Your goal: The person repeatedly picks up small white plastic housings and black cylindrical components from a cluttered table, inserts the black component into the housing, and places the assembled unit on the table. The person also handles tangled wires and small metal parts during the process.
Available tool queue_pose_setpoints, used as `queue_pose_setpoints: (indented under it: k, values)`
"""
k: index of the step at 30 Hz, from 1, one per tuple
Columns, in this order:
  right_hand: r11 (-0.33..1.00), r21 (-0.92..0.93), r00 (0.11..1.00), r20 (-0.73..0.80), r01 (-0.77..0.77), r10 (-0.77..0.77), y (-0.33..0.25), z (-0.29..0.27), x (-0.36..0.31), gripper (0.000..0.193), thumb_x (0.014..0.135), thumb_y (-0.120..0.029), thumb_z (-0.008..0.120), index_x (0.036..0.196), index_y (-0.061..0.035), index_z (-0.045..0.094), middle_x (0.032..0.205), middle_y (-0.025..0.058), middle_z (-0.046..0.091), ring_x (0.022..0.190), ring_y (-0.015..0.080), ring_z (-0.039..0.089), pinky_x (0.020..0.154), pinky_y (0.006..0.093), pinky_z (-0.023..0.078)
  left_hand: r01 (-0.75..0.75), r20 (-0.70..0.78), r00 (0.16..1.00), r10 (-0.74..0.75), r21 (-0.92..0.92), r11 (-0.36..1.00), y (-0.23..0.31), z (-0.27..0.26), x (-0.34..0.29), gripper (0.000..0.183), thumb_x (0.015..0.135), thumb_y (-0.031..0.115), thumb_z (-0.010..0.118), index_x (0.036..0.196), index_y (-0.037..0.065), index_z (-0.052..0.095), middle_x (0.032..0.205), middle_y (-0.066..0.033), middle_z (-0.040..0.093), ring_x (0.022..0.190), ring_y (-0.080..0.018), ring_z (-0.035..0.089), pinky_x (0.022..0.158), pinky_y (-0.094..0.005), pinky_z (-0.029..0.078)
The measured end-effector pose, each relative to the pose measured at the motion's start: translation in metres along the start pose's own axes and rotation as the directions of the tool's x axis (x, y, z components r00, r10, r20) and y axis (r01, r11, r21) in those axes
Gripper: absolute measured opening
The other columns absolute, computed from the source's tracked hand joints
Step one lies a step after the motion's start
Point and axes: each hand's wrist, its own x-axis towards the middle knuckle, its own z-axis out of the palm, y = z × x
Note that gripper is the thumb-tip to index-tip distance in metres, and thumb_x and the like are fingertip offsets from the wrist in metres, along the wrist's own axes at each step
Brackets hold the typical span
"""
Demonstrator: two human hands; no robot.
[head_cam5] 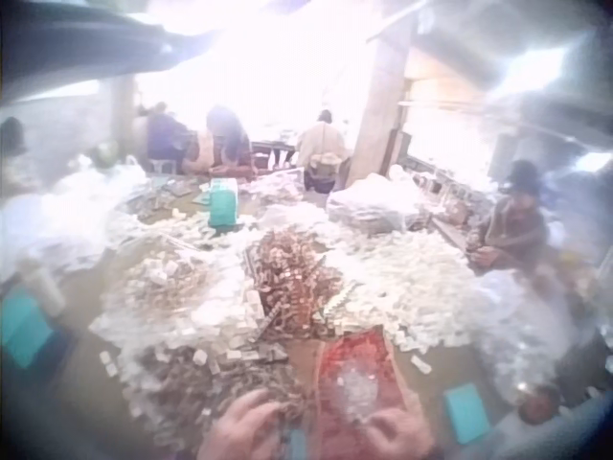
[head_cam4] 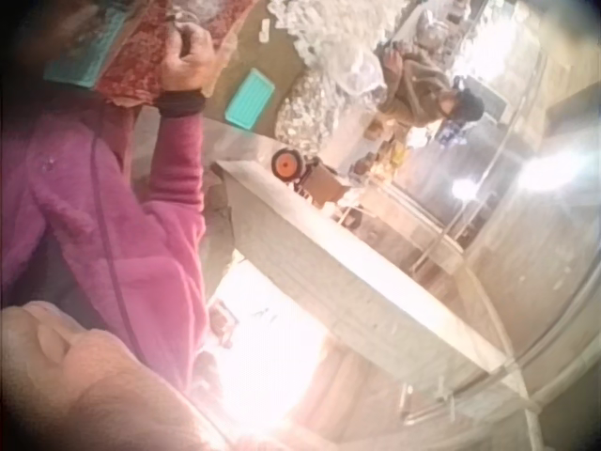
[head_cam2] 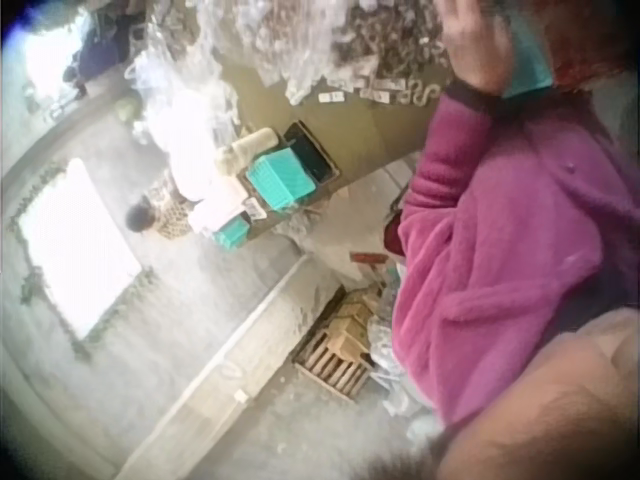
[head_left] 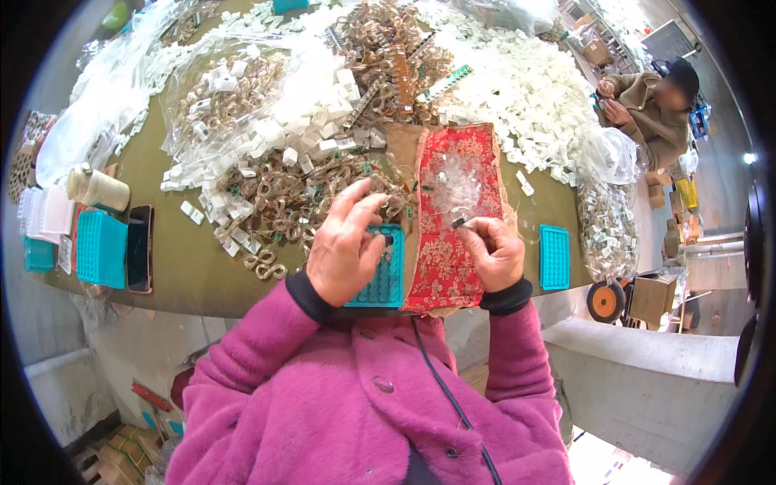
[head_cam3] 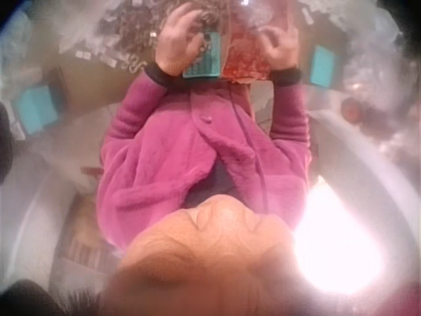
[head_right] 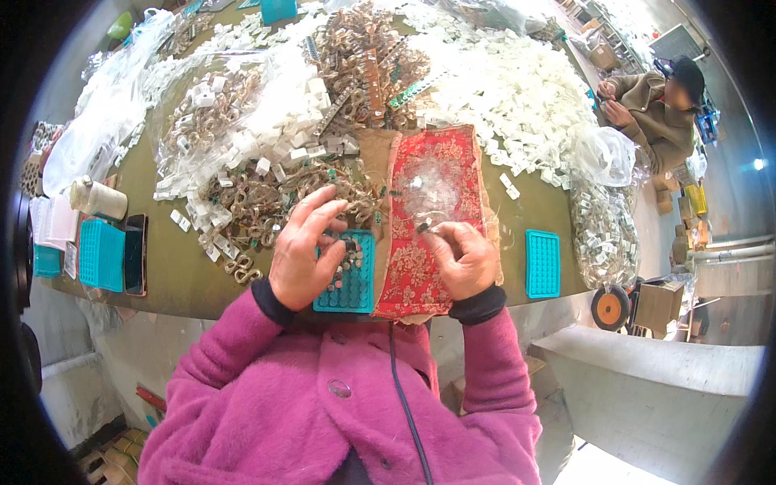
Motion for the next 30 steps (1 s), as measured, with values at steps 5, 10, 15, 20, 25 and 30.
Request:
queue_pose_setpoints:
  k: [5, 10, 15, 20, 25, 30]
  values:
    - [0.967, -0.112, 0.974, 0.038, 0.227, -0.224, -0.029, 0.001, -0.014, 0.012, 0.088, -0.006, 0.080, 0.096, -0.0015, 0.072, 0.083, 0.0095, 0.067, 0.068, 0.0195, 0.066, 0.060, 0.0307, 0.051, 0.065, 0.135, 0.990, -0.036, -0.220, 0.973, 0.025, 0.018, -0.003, 0.048, 0.086, -0.001, 0.075, 0.132, 0.002, 0.061, 0.123, -0.0150, 0.064, 0.085, -0.0184, 0.073, 0.071, -0.0312, 0.061]
    - [0.914, -0.159, 0.928, 0.075, 0.372, -0.365, -0.045, -0.002, -0.026, 0.018, 0.086, -0.005, 0.080, 0.102, -0.0032, 0.071, 0.083, 0.0091, 0.066, 0.069, 0.0220, 0.065, 0.060, 0.0337, 0.052, 0.007, 0.040, 0.999, 0.002, -0.241, 0.971, 0.026, 0.039, -0.001, 0.027, 0.086, 0.001, 0.076, 0.112, 0.004, 0.073, 0.097, -0.0113, 0.071, 0.081, -0.0199, 0.073, 0.067, -0.0309, 0.058]
    - [0.994, 0.069, 0.995, -0.063, 0.083, -0.079, -0.017, -0.018, -0.034, 0.020, 0.090, -0.006, 0.081, 0.107, -0.0007, 0.073, 0.087, 0.0074, 0.069, 0.070, 0.0120, 0.064, 0.064, 0.0267, 0.051, 0.419, 0.312, 0.908, -0.281, -0.721, 0.553, 0.008, 0.028, -0.010, 0.022, 0.104, 0.001, 0.059, 0.126, -0.003, 0.062, 0.110, -0.0095, 0.071, 0.094, -0.0160, 0.071, 0.078, -0.0327, 0.065]
    - [0.932, 0.296, 0.978, 0.040, -0.209, 0.207, 0.022, -0.024, -0.038, 0.020, 0.092, -0.009, 0.079, 0.109, 0.0007, 0.073, 0.089, 0.0076, 0.070, 0.071, 0.0114, 0.064, 0.067, 0.0254, 0.052, 0.473, 0.385, 0.877, -0.286, -0.793, 0.384, 0.002, 0.019, -0.023, 0.022, 0.104, 0.005, 0.062, 0.125, -0.003, 0.061, 0.118, -0.0127, 0.068, 0.101, -0.0201, 0.071, 0.083, -0.0391, 0.066]
    - [0.989, -0.144, 0.999, 0.043, 0.011, -0.005, 0.047, -0.042, -0.028, 0.025, 0.093, -0.014, 0.079, 0.113, 0.0002, 0.072, 0.098, 0.0080, 0.071, 0.080, 0.0136, 0.069, 0.074, 0.0282, 0.056, 0.511, 0.406, 0.854, -0.325, -0.772, 0.379, 0.000, 0.002, -0.040, 0.022, 0.102, 0.005, 0.064, 0.123, -0.003, 0.060, 0.120, -0.0148, 0.068, 0.104, -0.0256, 0.072, 0.083, -0.0426, 0.067]
    - [0.969, -0.235, 0.997, 0.012, 0.074, -0.073, 0.042, -0.060, -0.017, 0.032, 0.088, -0.019, 0.083, 0.112, -0.0011, 0.072, 0.102, 0.0128, 0.071, 0.083, 0.0220, 0.074, 0.070, 0.0334, 0.058, 0.443, 0.270, 0.896, -0.353, -0.619, 0.649, -0.010, 0.012, -0.046, 0.024, 0.098, -0.009, 0.055, 0.120, -0.004, 0.062, 0.120, -0.0117, 0.067, 0.105, -0.0204, 0.070, 0.084, -0.0364, 0.066]
